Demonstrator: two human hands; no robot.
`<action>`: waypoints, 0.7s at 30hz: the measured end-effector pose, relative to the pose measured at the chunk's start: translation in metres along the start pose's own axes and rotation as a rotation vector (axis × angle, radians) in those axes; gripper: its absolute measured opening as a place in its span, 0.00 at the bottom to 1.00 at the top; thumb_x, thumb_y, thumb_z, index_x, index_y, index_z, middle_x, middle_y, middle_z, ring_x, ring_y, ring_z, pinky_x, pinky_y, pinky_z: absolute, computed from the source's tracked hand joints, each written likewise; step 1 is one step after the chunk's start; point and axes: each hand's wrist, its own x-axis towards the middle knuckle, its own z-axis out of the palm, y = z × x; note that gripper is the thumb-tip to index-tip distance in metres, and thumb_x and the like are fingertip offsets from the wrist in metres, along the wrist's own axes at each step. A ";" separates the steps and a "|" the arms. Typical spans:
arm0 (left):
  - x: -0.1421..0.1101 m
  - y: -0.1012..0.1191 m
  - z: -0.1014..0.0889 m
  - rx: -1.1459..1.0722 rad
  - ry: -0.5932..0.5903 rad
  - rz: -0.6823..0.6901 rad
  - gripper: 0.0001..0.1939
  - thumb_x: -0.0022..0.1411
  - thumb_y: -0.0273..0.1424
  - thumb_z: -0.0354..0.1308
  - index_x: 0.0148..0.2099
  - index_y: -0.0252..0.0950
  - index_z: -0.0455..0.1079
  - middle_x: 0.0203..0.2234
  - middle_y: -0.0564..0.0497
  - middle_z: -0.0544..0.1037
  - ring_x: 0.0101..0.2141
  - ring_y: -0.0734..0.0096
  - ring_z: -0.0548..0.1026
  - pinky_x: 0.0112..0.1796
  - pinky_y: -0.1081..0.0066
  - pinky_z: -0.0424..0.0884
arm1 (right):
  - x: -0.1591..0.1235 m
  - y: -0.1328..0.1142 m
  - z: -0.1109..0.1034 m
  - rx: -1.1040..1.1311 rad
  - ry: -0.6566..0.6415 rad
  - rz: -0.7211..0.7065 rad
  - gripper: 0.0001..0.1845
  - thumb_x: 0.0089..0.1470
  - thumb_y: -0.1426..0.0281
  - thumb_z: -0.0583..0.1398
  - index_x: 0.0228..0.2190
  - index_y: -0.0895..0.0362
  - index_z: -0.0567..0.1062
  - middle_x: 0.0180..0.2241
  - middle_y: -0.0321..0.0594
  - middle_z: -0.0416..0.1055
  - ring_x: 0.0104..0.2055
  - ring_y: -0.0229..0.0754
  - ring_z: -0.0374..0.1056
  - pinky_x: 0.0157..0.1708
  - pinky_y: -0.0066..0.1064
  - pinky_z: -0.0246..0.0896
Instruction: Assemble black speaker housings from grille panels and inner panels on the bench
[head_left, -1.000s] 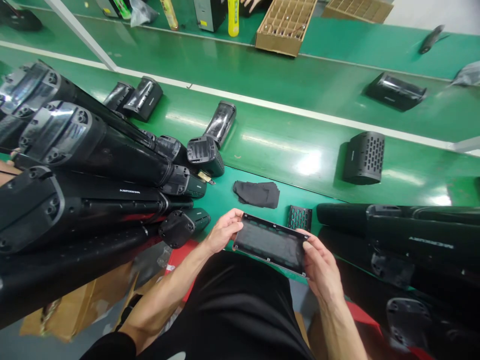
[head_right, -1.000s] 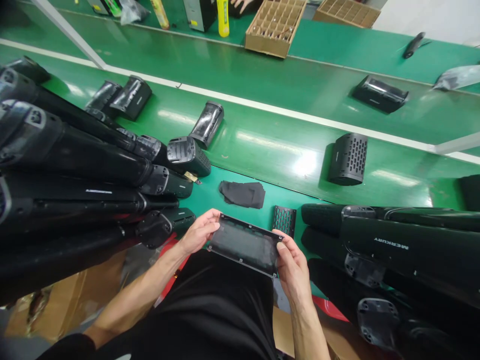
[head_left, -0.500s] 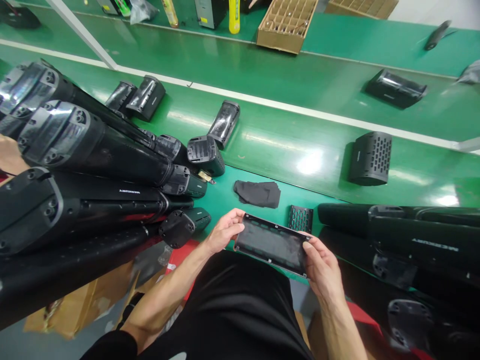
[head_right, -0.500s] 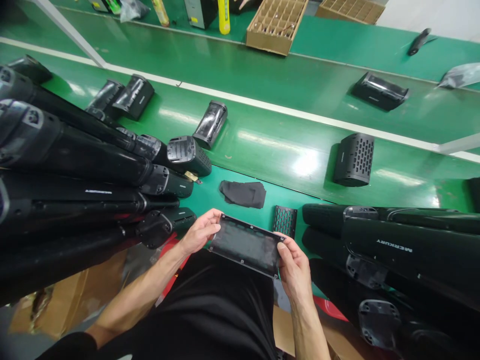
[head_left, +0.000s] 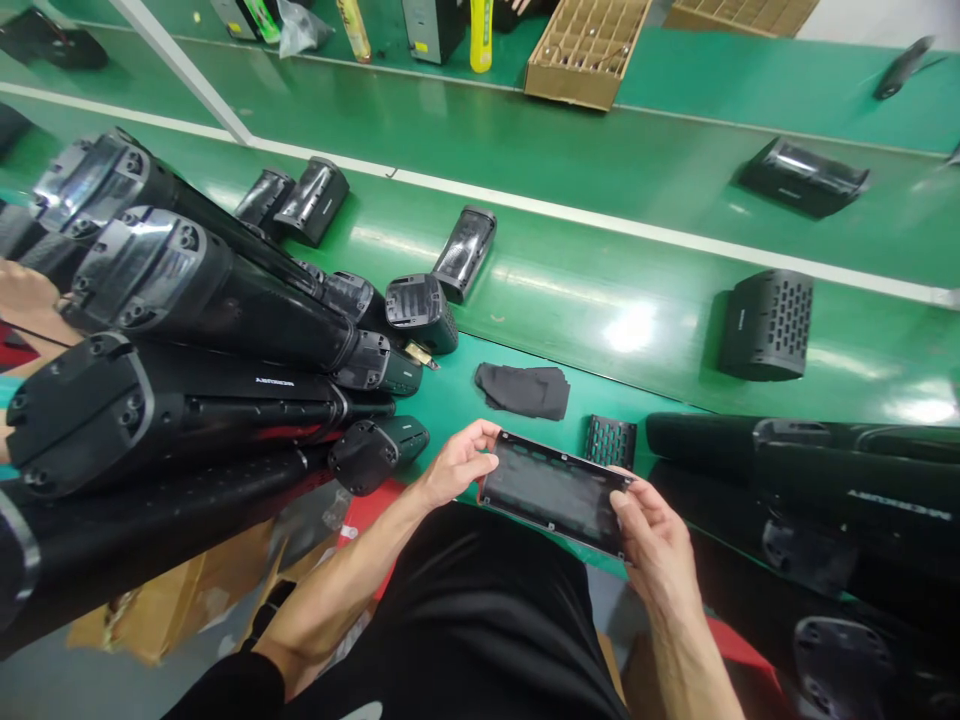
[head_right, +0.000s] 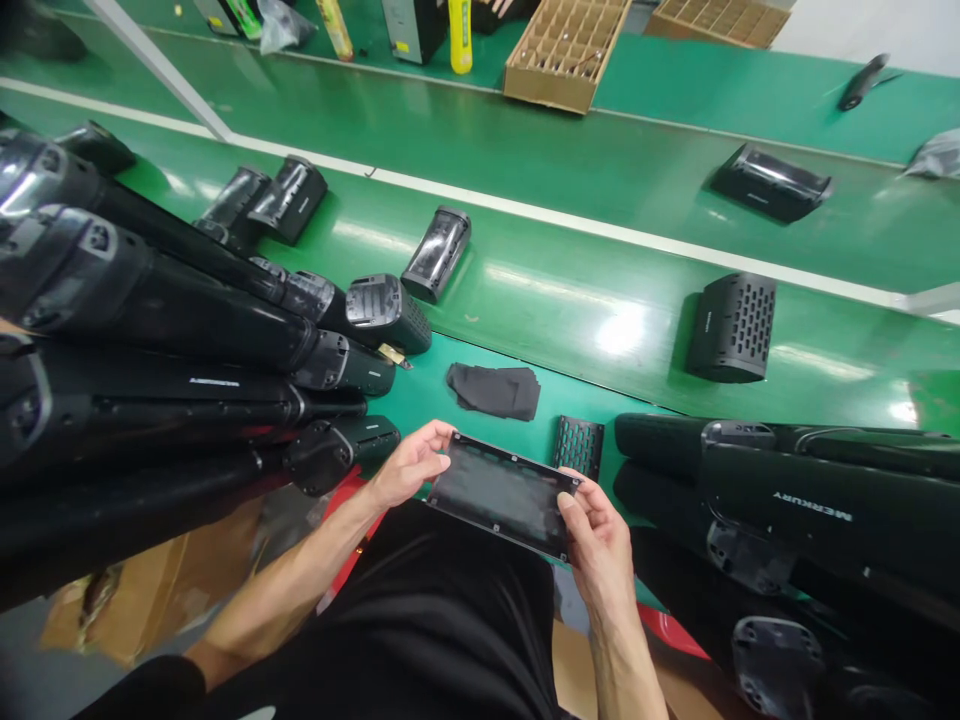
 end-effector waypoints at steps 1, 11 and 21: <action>0.000 0.000 0.000 0.008 0.000 0.001 0.20 0.59 0.37 0.66 0.51 0.34 0.67 0.35 0.53 0.73 0.26 0.82 0.63 0.28 0.77 0.58 | 0.001 0.001 0.000 -0.009 0.000 -0.008 0.27 0.36 0.59 0.79 0.39 0.53 0.80 0.35 0.37 0.81 0.32 0.40 0.76 0.35 0.28 0.72; -0.002 0.005 0.003 0.007 0.004 -0.023 0.21 0.58 0.37 0.66 0.50 0.34 0.66 0.34 0.54 0.72 0.27 0.80 0.65 0.29 0.76 0.60 | 0.000 0.005 0.002 -0.029 -0.005 -0.002 0.28 0.34 0.61 0.80 0.38 0.53 0.78 0.35 0.36 0.81 0.33 0.40 0.76 0.36 0.29 0.73; 0.001 0.001 0.003 0.014 -0.001 -0.007 0.20 0.61 0.39 0.65 0.49 0.34 0.66 0.31 0.55 0.70 0.26 0.79 0.66 0.26 0.76 0.61 | 0.003 0.010 -0.004 -0.047 -0.030 -0.047 0.25 0.39 0.60 0.78 0.38 0.52 0.78 0.29 0.31 0.72 0.29 0.35 0.68 0.33 0.24 0.68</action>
